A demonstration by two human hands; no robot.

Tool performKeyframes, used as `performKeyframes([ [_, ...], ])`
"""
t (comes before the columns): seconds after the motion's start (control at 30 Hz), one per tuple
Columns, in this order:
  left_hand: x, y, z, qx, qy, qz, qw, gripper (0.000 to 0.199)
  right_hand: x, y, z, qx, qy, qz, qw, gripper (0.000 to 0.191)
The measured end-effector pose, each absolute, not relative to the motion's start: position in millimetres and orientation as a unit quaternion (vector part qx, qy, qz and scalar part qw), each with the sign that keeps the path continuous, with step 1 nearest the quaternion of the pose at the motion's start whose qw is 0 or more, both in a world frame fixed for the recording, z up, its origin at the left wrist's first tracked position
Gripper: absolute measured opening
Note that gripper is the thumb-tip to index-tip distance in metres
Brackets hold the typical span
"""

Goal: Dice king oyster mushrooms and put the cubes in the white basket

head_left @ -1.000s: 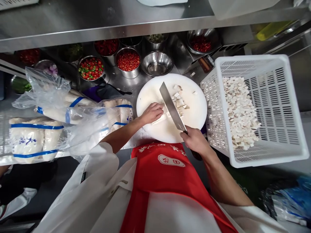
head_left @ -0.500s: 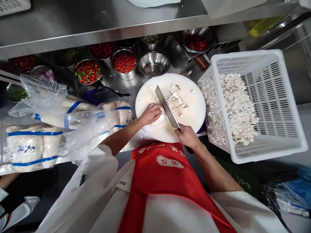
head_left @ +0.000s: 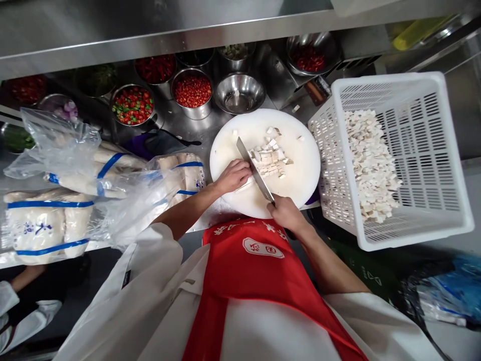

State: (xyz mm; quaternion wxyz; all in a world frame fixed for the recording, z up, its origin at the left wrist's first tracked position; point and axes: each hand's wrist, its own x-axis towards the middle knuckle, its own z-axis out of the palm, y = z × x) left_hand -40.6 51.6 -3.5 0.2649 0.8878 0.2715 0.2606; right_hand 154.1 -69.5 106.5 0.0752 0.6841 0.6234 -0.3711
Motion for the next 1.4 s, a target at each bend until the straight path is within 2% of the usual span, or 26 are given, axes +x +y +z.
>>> performKeyframes([
  [0.17,-53,46,-1,0.888,0.29,0.26,0.243,0.019,162,-81,122,0.684,0.631,-0.365,0.024,0.031],
  [0.33,-53,47,-5,0.894,0.27,0.267,0.239,0.019,169,-96,154,0.659,0.642,-0.388,0.055,0.029],
  [0.5,-49,47,-8,0.891,0.268,0.28,0.236,0.021,152,-80,130,0.677,0.624,-0.377,0.103,0.027],
  [0.63,-54,44,-4,0.891,0.27,0.278,0.235,0.019,142,-69,105,0.685,0.626,-0.362,0.092,0.03],
  [0.83,-64,37,0,0.891,0.297,0.254,0.232,0.02,158,-88,132,0.682,0.636,-0.36,0.037,0.028],
  [0.97,-63,37,-1,0.888,0.3,0.259,0.235,0.02,161,-98,151,0.649,0.648,-0.396,0.045,0.027],
  [1.13,-58,39,-2,0.885,0.296,0.264,0.245,0.021,139,-79,123,0.672,0.628,-0.381,0.092,0.027],
  [1.23,-61,39,0,0.886,0.285,0.262,0.255,0.021,132,-65,107,0.672,0.633,-0.374,0.087,0.027],
  [1.4,-74,36,6,0.874,0.296,0.283,0.26,0.015,143,-77,127,0.672,0.637,-0.374,0.054,0.027],
])
